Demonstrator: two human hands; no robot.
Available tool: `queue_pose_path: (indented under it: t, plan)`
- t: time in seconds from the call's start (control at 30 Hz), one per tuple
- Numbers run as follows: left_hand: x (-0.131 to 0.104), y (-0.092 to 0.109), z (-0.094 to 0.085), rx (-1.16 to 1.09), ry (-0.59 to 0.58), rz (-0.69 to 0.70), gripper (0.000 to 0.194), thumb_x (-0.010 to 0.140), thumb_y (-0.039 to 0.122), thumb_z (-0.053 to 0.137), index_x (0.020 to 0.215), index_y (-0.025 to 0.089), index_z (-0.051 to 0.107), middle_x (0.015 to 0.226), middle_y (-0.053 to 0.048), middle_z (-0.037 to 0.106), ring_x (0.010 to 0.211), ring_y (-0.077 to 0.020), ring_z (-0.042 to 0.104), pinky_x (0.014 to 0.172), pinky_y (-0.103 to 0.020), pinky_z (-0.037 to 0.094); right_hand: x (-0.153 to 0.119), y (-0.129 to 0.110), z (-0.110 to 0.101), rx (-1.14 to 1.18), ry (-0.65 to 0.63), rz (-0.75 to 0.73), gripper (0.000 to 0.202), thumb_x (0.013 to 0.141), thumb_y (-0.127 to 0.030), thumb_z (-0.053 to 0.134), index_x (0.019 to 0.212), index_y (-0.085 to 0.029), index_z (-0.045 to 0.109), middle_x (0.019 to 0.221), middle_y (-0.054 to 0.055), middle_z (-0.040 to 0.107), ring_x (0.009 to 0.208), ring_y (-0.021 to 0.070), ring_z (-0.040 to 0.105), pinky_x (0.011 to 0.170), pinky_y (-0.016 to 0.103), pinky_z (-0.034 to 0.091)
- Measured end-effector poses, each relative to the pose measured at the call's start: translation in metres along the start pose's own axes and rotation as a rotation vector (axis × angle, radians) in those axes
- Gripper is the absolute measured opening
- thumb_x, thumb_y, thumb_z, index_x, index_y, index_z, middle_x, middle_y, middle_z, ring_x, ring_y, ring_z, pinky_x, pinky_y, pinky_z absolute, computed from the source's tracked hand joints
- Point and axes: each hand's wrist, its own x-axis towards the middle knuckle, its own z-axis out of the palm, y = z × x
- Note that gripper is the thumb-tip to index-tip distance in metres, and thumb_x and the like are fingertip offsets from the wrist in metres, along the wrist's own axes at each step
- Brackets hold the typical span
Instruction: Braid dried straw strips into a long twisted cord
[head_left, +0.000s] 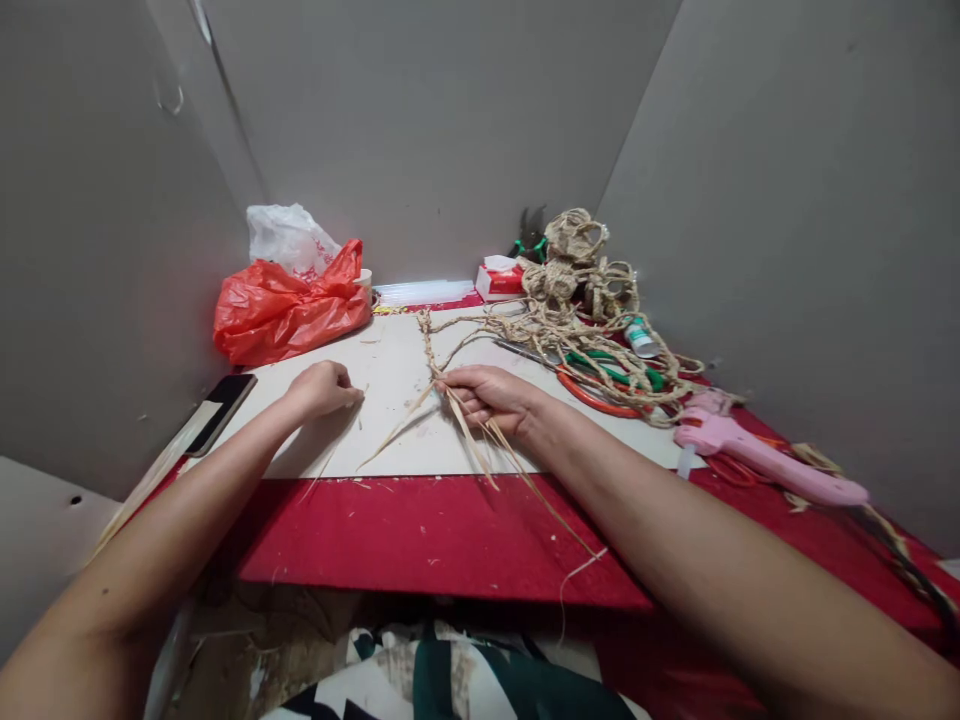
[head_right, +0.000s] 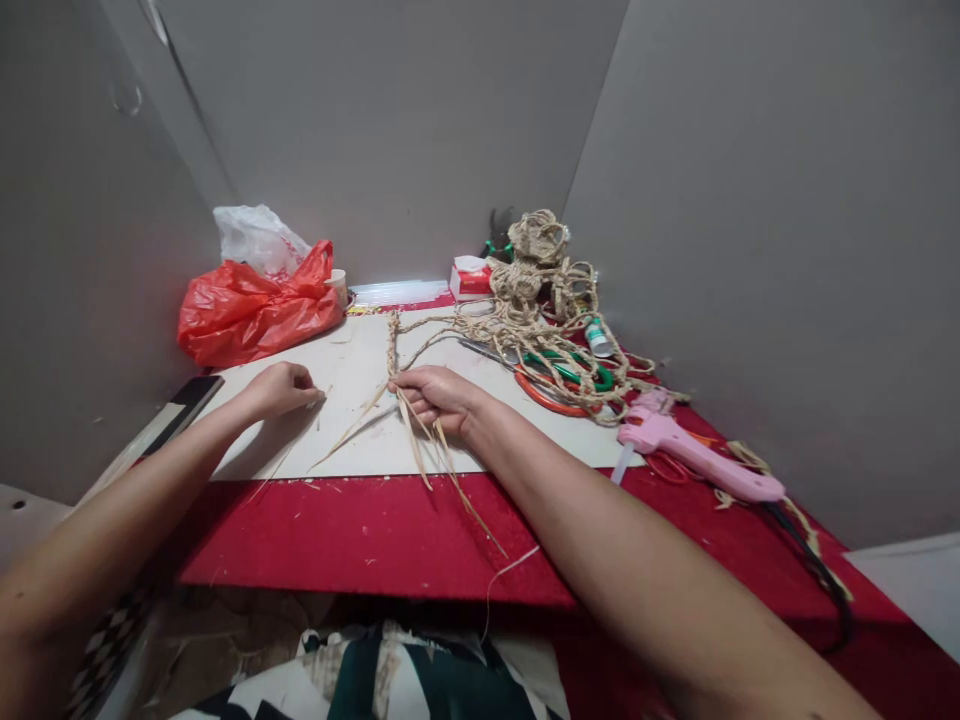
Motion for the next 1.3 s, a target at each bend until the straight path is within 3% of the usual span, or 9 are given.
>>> queue_pose_path:
  t: [0.1, 0.2, 0.33, 0.47, 0.6, 0.77, 1.13, 1.2, 1.3]
  plan:
    - [-0.01, -0.004, 0.0, -0.003, -0.038, 0.029, 0.03, 0.066, 0.046, 0.062, 0.074, 0.018, 0.065, 0.074, -0.005, 0.066, 0.065, -0.0167, 0.056, 0.056, -0.026, 0.034, 0.0, 0.002, 0.002, -0.006, 0.027, 0.001, 0.024, 0.084, -0.011, 0.046, 0.062, -0.017, 0.038, 0.047, -0.011, 0.016, 0.037, 0.0016, 0.005, 0.03, 0.01, 0.009]
    - [-0.02, -0.013, -0.004, 0.047, 0.054, 0.027, 0.03, 0.072, 0.045, 0.058, 0.08, 0.018, 0.066, 0.082, -0.007, 0.068, 0.071, -0.0182, 0.057, 0.059, -0.027, 0.035, 0.0, 0.002, 0.003, -0.001, 0.051, 0.014, 0.026, 0.086, -0.013, 0.045, 0.061, -0.017, 0.037, 0.048, -0.011, 0.015, 0.039, 0.0019, 0.004, 0.03, 0.01, 0.009]
    - [-0.029, -0.054, -0.03, 0.223, 0.208, -0.138, 0.035, 0.078, 0.041, 0.052, 0.097, 0.016, 0.065, 0.094, -0.014, 0.067, 0.083, -0.0262, 0.059, 0.066, -0.032, 0.038, -0.002, 0.002, 0.006, -0.003, 0.072, 0.02, 0.025, 0.086, -0.013, 0.044, 0.062, -0.017, 0.038, 0.049, -0.011, 0.015, 0.039, 0.0022, 0.004, 0.03, 0.011, 0.009]
    - [-0.038, -0.108, -0.063, 0.413, 0.047, -0.413, 0.036, 0.068, 0.051, 0.062, 0.077, 0.017, 0.067, 0.08, -0.016, 0.065, 0.083, -0.0315, 0.061, 0.065, -0.032, 0.04, -0.003, 0.003, 0.008, -0.007, 0.079, 0.029, 0.024, 0.085, -0.01, 0.043, 0.062, -0.016, 0.039, 0.049, -0.011, 0.015, 0.04, 0.0021, 0.004, 0.03, 0.011, 0.009]
    - [-0.049, -0.135, -0.073, 0.275, -0.137, -0.482, 0.031, 0.059, 0.047, 0.068, 0.06, 0.017, 0.061, 0.058, -0.008, 0.059, 0.063, -0.0246, 0.059, 0.057, -0.029, 0.038, -0.002, 0.005, 0.009, -0.016, 0.099, 0.025, 0.023, 0.085, -0.011, 0.044, 0.063, -0.016, 0.04, 0.049, -0.011, 0.014, 0.041, 0.0023, 0.003, 0.031, 0.011, 0.008]
    - [-0.055, -0.137, -0.068, -0.081, -0.157, -0.475, 0.015, 0.058, 0.029, 0.068, 0.06, 0.018, 0.058, 0.051, 0.0, 0.054, 0.047, -0.0131, 0.048, 0.05, -0.024, 0.036, -0.004, 0.004, 0.012, -0.021, 0.109, 0.026, 0.026, 0.086, -0.011, 0.042, 0.061, -0.017, 0.037, 0.049, -0.011, 0.013, 0.041, 0.0025, 0.002, 0.031, 0.011, 0.007]
    - [-0.059, -0.138, -0.055, 0.187, -0.005, -0.25, 0.01, 0.058, 0.027, 0.062, 0.06, 0.019, 0.057, 0.062, -0.001, 0.059, 0.057, -0.0138, 0.048, 0.054, -0.025, 0.03, -0.005, 0.003, 0.011, -0.045, 0.087, 0.012, 0.028, 0.088, -0.011, 0.039, 0.061, -0.018, 0.034, 0.047, -0.011, 0.016, 0.039, 0.0023, 0.004, 0.03, 0.011, 0.008]
    - [-0.061, -0.128, -0.051, 0.119, 0.046, -0.21, 0.008, 0.062, 0.025, 0.058, 0.059, 0.019, 0.054, 0.059, -0.001, 0.055, 0.054, -0.0126, 0.044, 0.053, -0.026, 0.029, -0.003, 0.004, 0.009, -0.042, 0.073, 0.018, 0.028, 0.088, -0.012, 0.04, 0.062, -0.018, 0.034, 0.047, -0.011, 0.016, 0.039, 0.0022, 0.004, 0.03, 0.011, 0.008]
    - [-0.064, -0.093, -0.048, -0.274, 0.072, -0.125, 0.009, 0.066, 0.025, 0.057, 0.067, 0.019, 0.05, 0.058, 0.001, 0.05, 0.052, -0.0111, 0.042, 0.051, -0.025, 0.03, -0.001, 0.005, 0.005, -0.039, 0.043, 0.008, 0.026, 0.086, -0.013, 0.045, 0.062, -0.018, 0.035, 0.047, -0.011, 0.016, 0.038, 0.0018, 0.005, 0.03, 0.01, 0.008]
